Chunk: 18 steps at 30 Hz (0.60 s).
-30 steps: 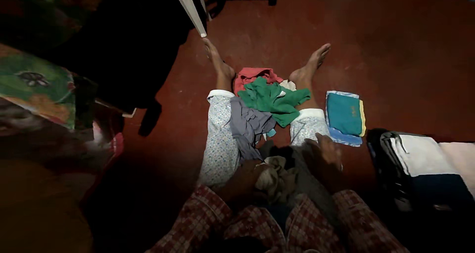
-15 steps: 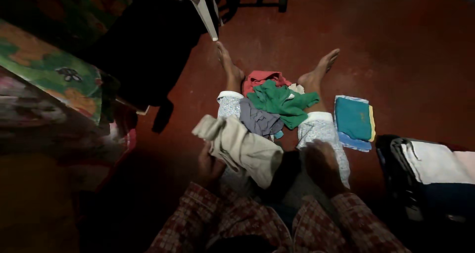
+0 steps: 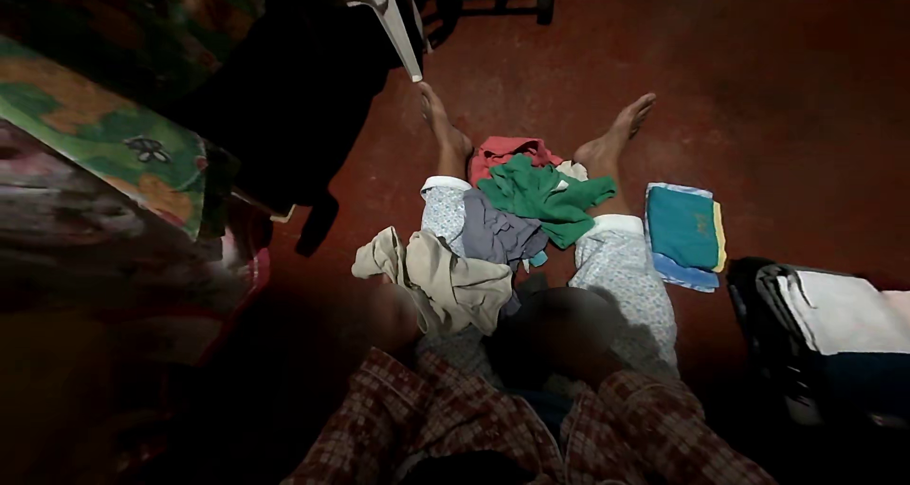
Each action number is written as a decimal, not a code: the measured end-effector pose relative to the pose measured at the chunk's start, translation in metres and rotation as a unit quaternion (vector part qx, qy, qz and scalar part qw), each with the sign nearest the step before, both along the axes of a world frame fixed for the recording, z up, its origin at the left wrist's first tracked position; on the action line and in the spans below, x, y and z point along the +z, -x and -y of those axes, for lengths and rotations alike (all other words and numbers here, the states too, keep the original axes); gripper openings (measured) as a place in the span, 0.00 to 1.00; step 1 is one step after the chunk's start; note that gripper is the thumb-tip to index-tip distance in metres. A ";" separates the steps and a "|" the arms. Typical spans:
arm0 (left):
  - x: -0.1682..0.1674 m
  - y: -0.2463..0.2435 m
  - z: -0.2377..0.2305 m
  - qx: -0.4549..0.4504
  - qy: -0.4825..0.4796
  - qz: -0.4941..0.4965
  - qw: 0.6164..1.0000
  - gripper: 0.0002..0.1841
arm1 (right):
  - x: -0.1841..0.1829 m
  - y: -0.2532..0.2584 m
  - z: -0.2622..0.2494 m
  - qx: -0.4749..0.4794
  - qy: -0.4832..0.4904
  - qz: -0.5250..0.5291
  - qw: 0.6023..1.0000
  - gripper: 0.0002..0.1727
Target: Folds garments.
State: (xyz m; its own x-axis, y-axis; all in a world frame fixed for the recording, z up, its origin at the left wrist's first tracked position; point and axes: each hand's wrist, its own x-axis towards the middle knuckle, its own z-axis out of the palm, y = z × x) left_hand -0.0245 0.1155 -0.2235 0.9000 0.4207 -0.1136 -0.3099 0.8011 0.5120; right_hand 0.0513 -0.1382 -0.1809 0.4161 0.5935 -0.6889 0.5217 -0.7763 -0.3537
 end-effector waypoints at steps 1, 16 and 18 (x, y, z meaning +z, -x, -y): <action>0.000 0.000 0.000 0.002 0.003 0.004 1.000 0.28 | -0.024 -0.005 0.024 -0.073 -0.163 0.024 0.984 0.18; 0.019 -0.004 0.014 0.036 0.028 -0.016 0.999 0.26 | -0.028 -0.045 0.157 -0.632 -0.671 -0.029 0.387 0.14; 0.022 -0.002 0.018 0.021 0.015 -0.042 0.999 0.24 | -0.034 -0.039 0.154 -0.637 -0.664 -0.060 0.388 0.13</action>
